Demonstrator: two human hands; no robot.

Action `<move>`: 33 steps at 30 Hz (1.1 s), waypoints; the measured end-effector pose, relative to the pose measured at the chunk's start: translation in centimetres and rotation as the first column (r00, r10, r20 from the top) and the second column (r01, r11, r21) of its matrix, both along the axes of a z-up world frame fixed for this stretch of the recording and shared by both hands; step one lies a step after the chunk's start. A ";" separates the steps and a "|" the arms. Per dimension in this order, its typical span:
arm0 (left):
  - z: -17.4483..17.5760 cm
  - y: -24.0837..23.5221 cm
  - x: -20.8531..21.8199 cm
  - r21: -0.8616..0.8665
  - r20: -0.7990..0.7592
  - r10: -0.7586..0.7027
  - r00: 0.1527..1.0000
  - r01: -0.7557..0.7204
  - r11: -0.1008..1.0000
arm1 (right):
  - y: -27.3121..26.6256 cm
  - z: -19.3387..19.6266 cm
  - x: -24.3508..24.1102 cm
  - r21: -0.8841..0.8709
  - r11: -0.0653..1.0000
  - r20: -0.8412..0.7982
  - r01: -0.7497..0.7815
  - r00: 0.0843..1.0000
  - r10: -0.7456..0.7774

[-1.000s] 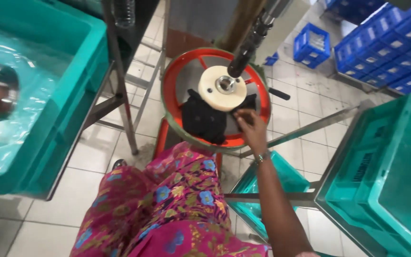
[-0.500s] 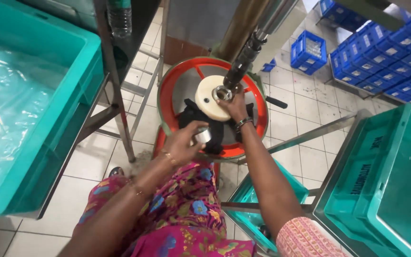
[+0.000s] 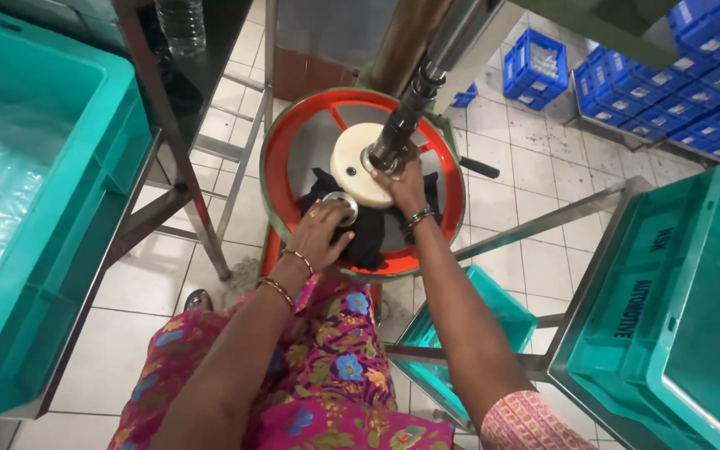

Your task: The operator is using a manual or semi-automatic press machine to assemble metal rings and components, placing pieces in a jig and engaging the press mechanism.

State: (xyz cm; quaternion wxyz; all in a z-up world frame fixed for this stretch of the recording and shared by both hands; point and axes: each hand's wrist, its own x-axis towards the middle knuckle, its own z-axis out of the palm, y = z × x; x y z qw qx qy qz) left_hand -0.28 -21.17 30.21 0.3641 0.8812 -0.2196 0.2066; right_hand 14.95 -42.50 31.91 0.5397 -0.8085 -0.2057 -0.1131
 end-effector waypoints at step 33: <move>-0.4 -0.9 -0.4 -0.086 -0.056 0.212 0.976 -0.216 0.973 | -0.1 0.6 -0.5 0.151 0.986 -0.093 -0.071 0.992 0.085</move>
